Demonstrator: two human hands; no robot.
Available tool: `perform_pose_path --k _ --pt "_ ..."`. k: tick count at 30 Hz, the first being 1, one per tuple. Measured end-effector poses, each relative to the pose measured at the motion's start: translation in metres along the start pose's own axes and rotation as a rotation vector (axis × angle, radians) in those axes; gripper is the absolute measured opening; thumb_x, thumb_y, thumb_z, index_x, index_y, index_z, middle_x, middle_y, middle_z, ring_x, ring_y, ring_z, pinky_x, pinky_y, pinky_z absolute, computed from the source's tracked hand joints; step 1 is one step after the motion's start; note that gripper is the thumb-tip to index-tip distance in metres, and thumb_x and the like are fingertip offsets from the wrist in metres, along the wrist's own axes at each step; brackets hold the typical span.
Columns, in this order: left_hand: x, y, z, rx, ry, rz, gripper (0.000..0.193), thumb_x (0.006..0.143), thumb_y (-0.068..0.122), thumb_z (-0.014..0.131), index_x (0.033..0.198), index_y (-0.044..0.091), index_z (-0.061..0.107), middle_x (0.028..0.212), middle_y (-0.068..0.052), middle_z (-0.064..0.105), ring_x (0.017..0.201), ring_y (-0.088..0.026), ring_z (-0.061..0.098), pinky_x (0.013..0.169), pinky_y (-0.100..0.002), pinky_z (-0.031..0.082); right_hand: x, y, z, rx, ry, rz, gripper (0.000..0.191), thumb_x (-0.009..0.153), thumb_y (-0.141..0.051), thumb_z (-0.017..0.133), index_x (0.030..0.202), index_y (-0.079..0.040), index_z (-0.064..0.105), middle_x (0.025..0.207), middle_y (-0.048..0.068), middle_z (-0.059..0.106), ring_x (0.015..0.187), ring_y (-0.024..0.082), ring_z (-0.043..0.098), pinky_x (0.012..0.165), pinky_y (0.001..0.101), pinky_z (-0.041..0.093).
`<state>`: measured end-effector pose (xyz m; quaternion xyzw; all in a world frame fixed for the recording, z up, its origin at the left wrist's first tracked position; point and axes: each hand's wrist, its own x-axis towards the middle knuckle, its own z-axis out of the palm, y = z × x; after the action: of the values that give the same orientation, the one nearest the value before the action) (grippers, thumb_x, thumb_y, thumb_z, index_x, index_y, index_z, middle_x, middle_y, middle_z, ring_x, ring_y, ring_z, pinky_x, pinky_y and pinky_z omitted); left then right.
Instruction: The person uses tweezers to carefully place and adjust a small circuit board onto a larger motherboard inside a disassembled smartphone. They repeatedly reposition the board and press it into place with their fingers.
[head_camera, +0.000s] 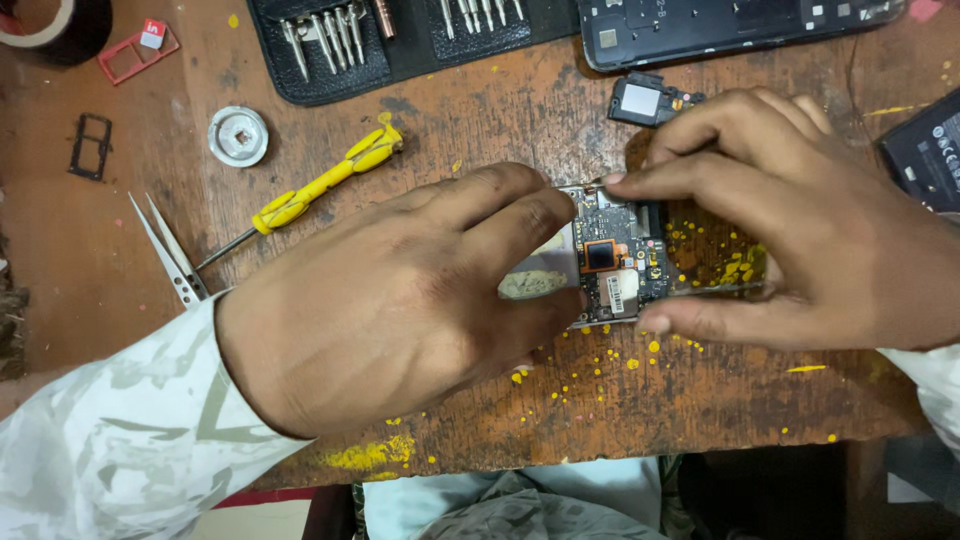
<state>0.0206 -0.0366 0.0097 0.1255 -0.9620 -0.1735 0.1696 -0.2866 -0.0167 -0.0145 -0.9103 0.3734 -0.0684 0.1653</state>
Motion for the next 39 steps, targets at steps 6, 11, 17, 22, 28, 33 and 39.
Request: perform_pose_path --k 6,11,17,22,28,33,39 --pt "0.0 -0.002 -0.001 0.005 0.001 0.024 0.043 0.079 0.02 0.067 0.12 0.01 0.075 0.131 -0.024 0.059 0.128 -0.036 0.056 0.091 -0.042 0.056 0.001 -0.003 0.0 -0.011 0.032 -0.013 0.073 0.074 -0.056 0.079 0.127 -0.007 0.065 0.123 0.01 0.056 0.123 0.029 0.054 0.104 0.0507 0.04" --pt "0.0 -0.001 -0.001 0.01 0.008 0.022 0.042 0.079 0.021 0.068 0.119 0.009 0.075 0.131 -0.024 0.059 0.128 -0.036 0.056 0.091 -0.042 0.055 -0.002 -0.001 0.0 -0.032 0.017 -0.019 0.069 0.075 -0.057 0.078 0.124 -0.01 0.065 0.125 0.009 0.055 0.125 0.027 0.053 0.106 0.0506 0.039" --pt "0.002 -0.001 0.002 -0.023 0.009 0.004 0.045 0.083 0.038 0.07 0.118 0.01 0.073 0.134 -0.024 0.058 0.129 -0.037 0.054 0.089 -0.044 0.054 -0.003 0.005 0.003 -0.027 0.013 -0.036 0.073 0.076 -0.055 0.078 0.129 -0.008 0.062 0.129 0.01 0.053 0.128 0.029 0.051 0.107 0.0496 0.04" --pt "0.002 0.0 0.003 0.043 -0.026 -0.003 0.062 0.082 0.048 0.069 0.131 0.009 0.069 0.134 -0.021 0.058 0.128 -0.035 0.054 0.095 -0.046 0.053 -0.002 0.009 0.0 0.004 -0.012 -0.05 0.073 0.079 -0.054 0.075 0.133 -0.008 0.061 0.13 0.011 0.052 0.126 0.029 0.052 0.102 0.0458 0.045" --pt "0.002 0.001 0.007 0.027 -0.021 -0.021 0.063 0.08 0.049 0.07 0.126 0.006 0.07 0.134 -0.019 0.057 0.129 -0.034 0.052 0.092 -0.045 0.052 -0.002 0.008 -0.009 0.029 -0.004 -0.066 0.052 0.086 -0.034 0.071 0.132 -0.009 0.063 0.131 0.012 0.059 0.119 0.026 0.062 0.095 0.038 0.054" --pt "0.002 0.001 0.008 0.044 0.021 -0.008 0.063 0.079 0.049 0.07 0.124 0.005 0.071 0.135 -0.018 0.056 0.129 -0.033 0.052 0.097 -0.044 0.051 -0.003 0.009 -0.011 0.063 -0.022 -0.045 0.043 0.074 -0.037 0.082 0.11 -0.014 0.076 0.131 0.008 0.064 0.103 0.016 0.066 0.089 0.0313 0.056" --pt "0.003 0.004 0.01 0.032 -0.029 -0.021 0.067 0.076 0.047 0.072 0.122 -0.001 0.07 0.135 -0.021 0.056 0.128 -0.036 0.053 0.101 -0.045 0.05 -0.002 0.009 -0.009 0.121 -0.016 -0.044 0.038 0.074 -0.035 0.082 0.106 -0.015 0.079 0.127 0.007 0.063 0.099 0.015 0.061 0.081 0.029 0.055"
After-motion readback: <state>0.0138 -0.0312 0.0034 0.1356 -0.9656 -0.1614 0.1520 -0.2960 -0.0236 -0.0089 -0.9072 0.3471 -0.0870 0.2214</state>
